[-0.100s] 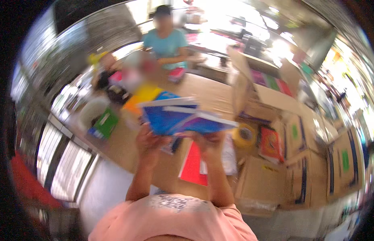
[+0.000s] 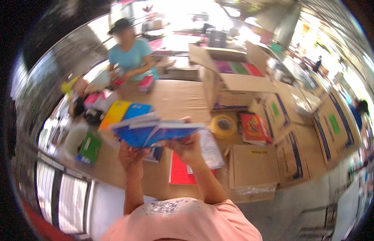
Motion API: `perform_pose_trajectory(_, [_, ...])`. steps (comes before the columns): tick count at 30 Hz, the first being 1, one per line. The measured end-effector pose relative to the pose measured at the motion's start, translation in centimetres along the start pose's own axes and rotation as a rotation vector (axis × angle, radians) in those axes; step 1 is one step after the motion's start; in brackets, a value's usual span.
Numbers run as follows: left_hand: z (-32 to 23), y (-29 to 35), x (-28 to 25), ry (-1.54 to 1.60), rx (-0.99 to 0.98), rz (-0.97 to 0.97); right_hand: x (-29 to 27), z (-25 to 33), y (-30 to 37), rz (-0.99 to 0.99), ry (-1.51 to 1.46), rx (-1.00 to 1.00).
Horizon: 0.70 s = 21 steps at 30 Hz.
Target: The person sorts and packages small blue notebooks by hand, placing them into a plastic bag and then carrying the items across a warehouse to another table where they are organized into stacks.
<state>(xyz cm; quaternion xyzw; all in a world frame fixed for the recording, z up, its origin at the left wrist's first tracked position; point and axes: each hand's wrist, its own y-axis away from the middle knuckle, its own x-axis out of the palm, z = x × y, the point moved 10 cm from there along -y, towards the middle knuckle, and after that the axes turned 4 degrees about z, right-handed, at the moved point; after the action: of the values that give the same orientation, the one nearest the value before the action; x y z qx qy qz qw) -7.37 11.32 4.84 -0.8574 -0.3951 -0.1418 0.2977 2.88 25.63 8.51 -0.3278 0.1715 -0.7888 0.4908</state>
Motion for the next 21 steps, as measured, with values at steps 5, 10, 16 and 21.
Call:
perform_pose_trajectory(5, [2.6,1.0,1.0,0.018,-0.082,0.101,0.1,2.8,2.7,0.1,0.079,-0.2])
perform_pose_trajectory(10, [3.9,1.9,1.5,0.054,-0.119,0.218,-2.0,2.4,4.4,-0.027,0.103,-0.118])
perform_pose_trajectory(16, [3.3,1.1,2.5,-0.049,-0.022,0.221,-4.4,1.9,5.2,-0.145,0.075,-0.164])
perform_pose_trajectory(21, [1.7,1.9,-0.2,-0.121,-0.054,0.161,-2.2,-0.5,4.5,-0.171,0.086,-0.047])
